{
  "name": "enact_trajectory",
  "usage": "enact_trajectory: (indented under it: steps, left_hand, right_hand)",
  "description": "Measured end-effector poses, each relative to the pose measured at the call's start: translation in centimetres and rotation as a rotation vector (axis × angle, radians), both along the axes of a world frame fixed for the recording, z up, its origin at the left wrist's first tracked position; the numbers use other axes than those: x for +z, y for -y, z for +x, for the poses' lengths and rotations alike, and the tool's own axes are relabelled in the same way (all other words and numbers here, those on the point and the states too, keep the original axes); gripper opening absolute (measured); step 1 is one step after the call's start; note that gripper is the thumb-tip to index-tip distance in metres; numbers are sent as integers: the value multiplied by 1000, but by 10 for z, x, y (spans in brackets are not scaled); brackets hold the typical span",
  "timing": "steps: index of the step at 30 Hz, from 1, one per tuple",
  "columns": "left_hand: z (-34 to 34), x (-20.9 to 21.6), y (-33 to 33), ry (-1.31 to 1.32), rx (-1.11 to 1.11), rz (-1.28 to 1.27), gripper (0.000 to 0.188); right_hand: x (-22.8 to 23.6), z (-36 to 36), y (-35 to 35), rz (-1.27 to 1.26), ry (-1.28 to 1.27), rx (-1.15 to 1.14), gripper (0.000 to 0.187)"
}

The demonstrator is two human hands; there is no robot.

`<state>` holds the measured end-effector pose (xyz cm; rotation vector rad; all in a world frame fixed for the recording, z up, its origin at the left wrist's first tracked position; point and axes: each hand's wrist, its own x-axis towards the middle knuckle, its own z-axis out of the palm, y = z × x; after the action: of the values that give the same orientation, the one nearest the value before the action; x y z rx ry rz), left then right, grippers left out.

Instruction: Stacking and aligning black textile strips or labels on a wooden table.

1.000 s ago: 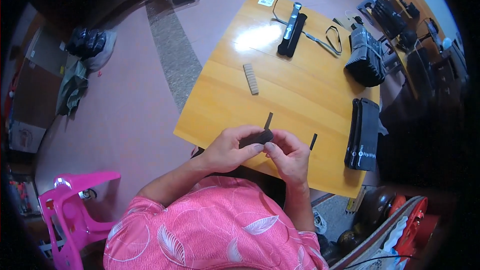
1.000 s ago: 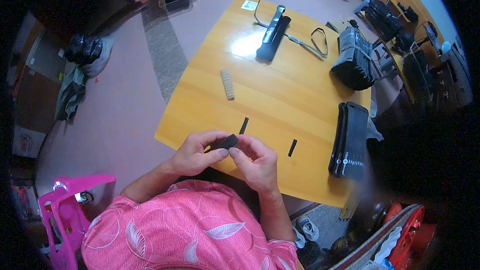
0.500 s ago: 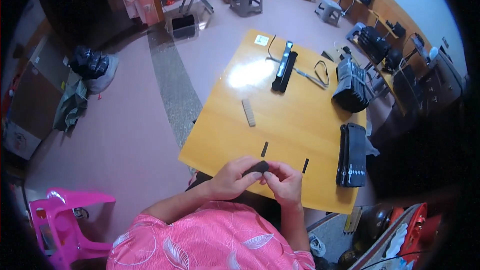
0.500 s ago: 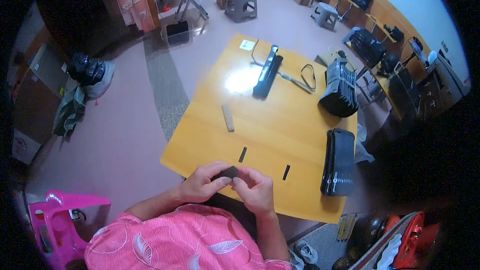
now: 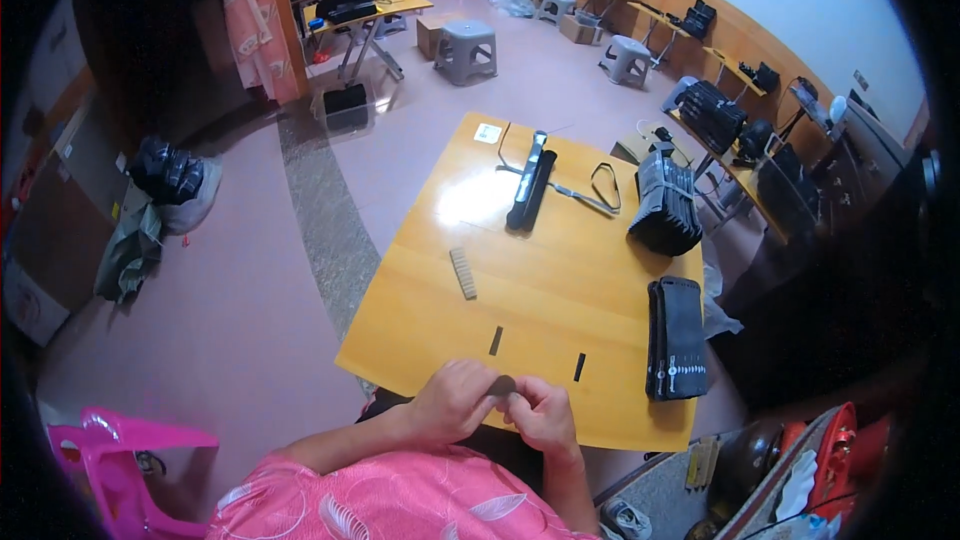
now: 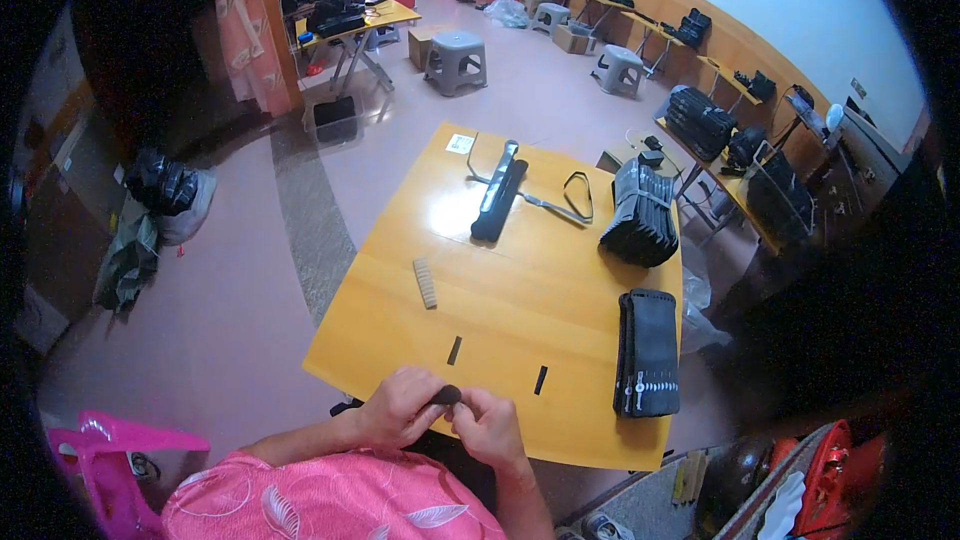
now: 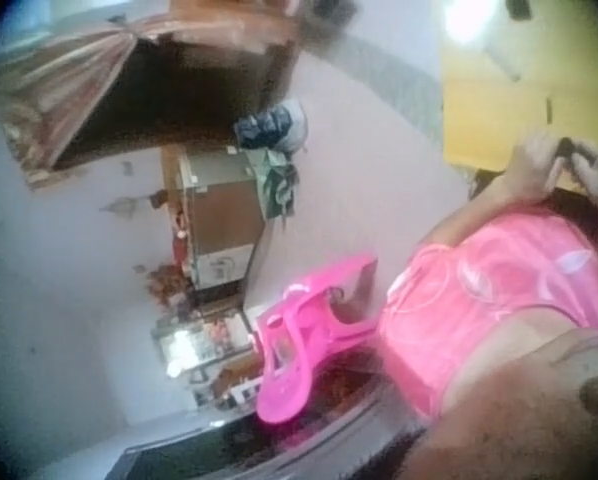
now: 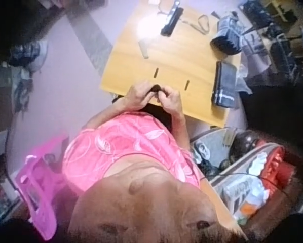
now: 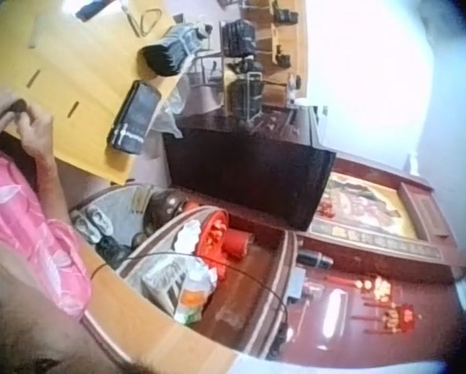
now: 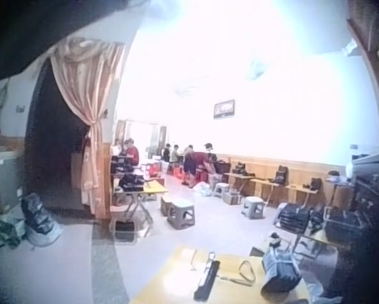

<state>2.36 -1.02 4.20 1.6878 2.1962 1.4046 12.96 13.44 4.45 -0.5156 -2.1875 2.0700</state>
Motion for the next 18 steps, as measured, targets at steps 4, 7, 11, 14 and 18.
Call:
enact_trajectory:
  steps: [4, 7, 11, 14, 18]
  left_hand:
    - [2, 1, -17, 21, -72, 17, 20]
    - [7, 6, -25, 258, -140, -25, 18]
    - [13, 5, -37, 504, -162, -64, 15]
    - [10, -7, -44, 215, -146, -70, 14]
    - [4, -2, -57, 301, -248, -190, 14]
  right_hand:
    - [-12, 6, -16, 48, -60, -28, 9]
    - [-11, 10, -28, -135, -49, -43, 9]
    - [-25, 14, -40, -407, -8, -78, 11]
    - [-27, 13, -44, -279, 26, -61, 13]
    - [-14, 22, -55, -239, 72, -34, 12]
